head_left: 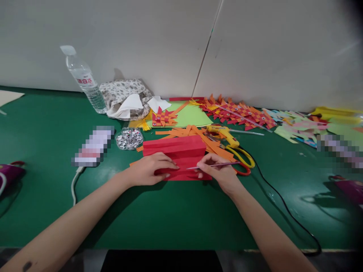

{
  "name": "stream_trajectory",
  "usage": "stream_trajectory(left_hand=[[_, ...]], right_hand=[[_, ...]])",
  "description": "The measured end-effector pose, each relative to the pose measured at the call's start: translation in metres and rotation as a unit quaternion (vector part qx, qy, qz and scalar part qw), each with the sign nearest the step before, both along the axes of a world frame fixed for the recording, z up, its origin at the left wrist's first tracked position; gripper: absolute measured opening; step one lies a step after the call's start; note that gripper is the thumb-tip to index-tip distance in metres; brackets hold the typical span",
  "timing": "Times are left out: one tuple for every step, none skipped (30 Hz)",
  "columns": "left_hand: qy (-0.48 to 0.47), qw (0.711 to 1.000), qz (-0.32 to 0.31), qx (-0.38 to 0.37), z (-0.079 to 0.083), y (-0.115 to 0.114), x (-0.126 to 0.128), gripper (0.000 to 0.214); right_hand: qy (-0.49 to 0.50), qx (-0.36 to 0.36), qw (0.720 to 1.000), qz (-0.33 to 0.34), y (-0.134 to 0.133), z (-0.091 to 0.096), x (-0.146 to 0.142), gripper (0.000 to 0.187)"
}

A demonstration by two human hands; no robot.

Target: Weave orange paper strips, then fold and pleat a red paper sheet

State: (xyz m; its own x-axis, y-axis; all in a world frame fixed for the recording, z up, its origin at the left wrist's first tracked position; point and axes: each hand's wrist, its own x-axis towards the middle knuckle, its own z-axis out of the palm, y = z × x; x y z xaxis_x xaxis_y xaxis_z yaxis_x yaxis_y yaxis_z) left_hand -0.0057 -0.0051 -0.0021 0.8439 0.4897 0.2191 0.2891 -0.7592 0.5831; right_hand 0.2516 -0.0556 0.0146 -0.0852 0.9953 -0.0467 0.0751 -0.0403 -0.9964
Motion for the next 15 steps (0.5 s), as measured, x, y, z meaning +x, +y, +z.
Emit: stream_trajectory(left_hand=[[0.001,1.000,0.003,0.002,-0.0007,-0.0002,0.0007,0.037],[0.002,1.000,0.005,0.004,-0.0012,-0.0003,0.0012,0.037],[0.003,1.000,0.005,0.006,-0.0014,-0.0003,0.0016,0.038],[0.004,1.000,0.003,0.007,-0.0016,-0.0002,0.0019,0.038],[0.007,1.000,0.000,0.008,-0.0015,0.0001,0.0021,0.039],[0.010,1.000,-0.003,0.010,-0.0013,0.0003,0.0022,0.039],[0.014,1.000,-0.005,0.012,-0.0010,0.0004,0.0023,0.039],[0.017,1.000,-0.008,0.014,-0.0007,0.0005,0.0024,0.039],[0.020,1.000,-0.010,0.015,-0.0003,0.0005,0.0025,0.039],[0.022,1.000,-0.012,0.016,0.0000,0.0004,0.0026,0.039],[0.023,1.000,-0.014,0.016,0.0004,0.0002,0.0027,0.039],[0.024,0.999,-0.016,0.016,0.0009,-0.0001,0.0028,0.039],[0.025,0.999,-0.016,0.015,0.0015,-0.0005,0.0029,0.038],[0.027,0.999,-0.015,0.015,0.0023,-0.0009,0.0029,0.037],[0.029,0.999,-0.014,0.014,0.0033,-0.0012,0.0029,0.036]], right_hand=[[-0.015,0.000,1.000,0.009,-0.0012,0.0005,-0.0001,0.027],[-0.030,-0.001,0.999,0.017,-0.0025,0.0010,-0.0004,0.027],[-0.046,0.000,0.999,0.023,-0.0036,0.0015,-0.0007,0.026],[-0.061,0.001,0.998,0.028,-0.0048,0.0020,-0.0011,0.026],[-0.074,0.003,0.997,0.032,-0.0058,0.0025,-0.0017,0.026],[-0.087,0.004,0.996,0.034,-0.0066,0.0029,-0.0023,0.025],[-0.098,0.005,0.995,0.032,-0.0073,0.0030,-0.0031,0.025],[-0.105,0.003,0.994,0.027,-0.0076,0.0028,-0.0040,0.025],[-0.107,-0.001,0.994,0.021,-0.0076,0.0022,-0.0048,0.025],[-0.101,-0.006,0.995,0.011,-0.0073,0.0013,-0.0055,0.026],[-0.087,-0.012,0.996,-0.001,-0.0066,0.0003,-0.0059,0.028],[-0.064,-0.015,0.998,-0.016,-0.0057,-0.0007,-0.0060,0.031],[-0.032,-0.017,0.999,-0.033,-0.0046,-0.0013,-0.0056,0.034],[0.006,-0.017,0.998,-0.052,-0.0034,-0.0015,-0.0048,0.038],[0.045,-0.015,0.996,-0.073,-0.0022,-0.0010,-0.0035,0.041]])
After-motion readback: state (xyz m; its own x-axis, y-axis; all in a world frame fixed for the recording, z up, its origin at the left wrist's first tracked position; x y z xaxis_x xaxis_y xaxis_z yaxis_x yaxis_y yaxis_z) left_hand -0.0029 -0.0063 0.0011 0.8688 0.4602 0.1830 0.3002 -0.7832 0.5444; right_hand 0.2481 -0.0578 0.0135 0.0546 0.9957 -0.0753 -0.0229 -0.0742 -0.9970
